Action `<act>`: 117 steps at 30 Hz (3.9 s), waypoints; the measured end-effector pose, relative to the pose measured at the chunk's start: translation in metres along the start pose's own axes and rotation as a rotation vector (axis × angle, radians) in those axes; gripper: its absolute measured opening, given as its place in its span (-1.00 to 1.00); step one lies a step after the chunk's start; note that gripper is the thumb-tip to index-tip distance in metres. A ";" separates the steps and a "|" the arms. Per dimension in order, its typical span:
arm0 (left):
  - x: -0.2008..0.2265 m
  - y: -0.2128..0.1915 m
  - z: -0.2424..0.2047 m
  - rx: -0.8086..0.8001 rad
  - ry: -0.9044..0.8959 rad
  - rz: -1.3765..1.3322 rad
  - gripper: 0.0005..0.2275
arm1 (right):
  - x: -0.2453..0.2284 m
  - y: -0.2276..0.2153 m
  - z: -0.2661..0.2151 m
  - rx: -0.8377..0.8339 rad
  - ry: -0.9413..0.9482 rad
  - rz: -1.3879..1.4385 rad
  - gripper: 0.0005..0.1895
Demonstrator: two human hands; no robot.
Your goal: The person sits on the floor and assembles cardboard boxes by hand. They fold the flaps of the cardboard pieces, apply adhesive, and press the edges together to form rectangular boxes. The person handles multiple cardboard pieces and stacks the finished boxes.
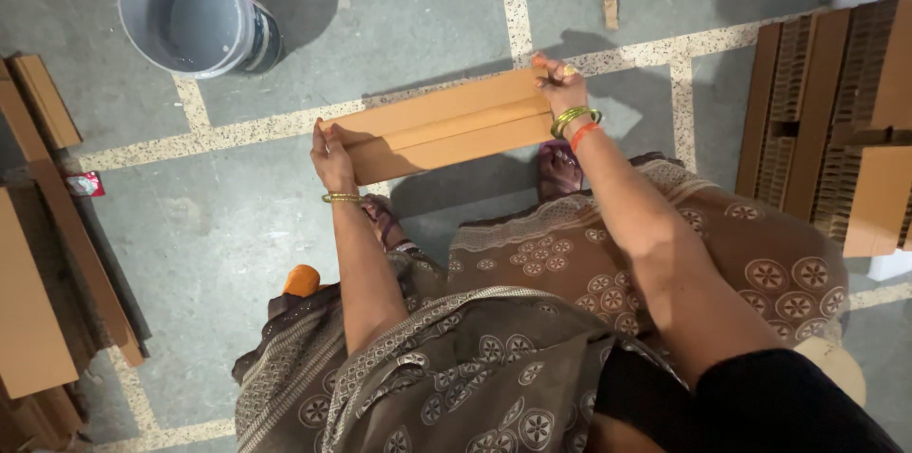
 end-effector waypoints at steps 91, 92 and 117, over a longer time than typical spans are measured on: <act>0.082 0.174 -0.125 -0.896 0.523 1.181 0.01 | -0.075 0.127 -0.094 -0.163 -0.792 -1.677 -0.49; 0.085 0.173 -0.125 -0.896 0.513 1.191 0.02 | -0.070 0.128 -0.091 -0.217 -0.752 -1.718 -0.39; 0.117 0.024 -0.062 -0.127 0.500 0.678 -0.76 | -0.048 0.057 -0.069 -0.130 -0.144 -1.443 -0.41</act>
Point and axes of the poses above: each hand's wrist, its own z-axis towards the middle knuckle, its own y-axis out of the palm, x = y × z, the point moved 6 cm from there along z, towards the middle knuckle, and after that the axes turned 12 degrees about -z, right-handed, at the moved point
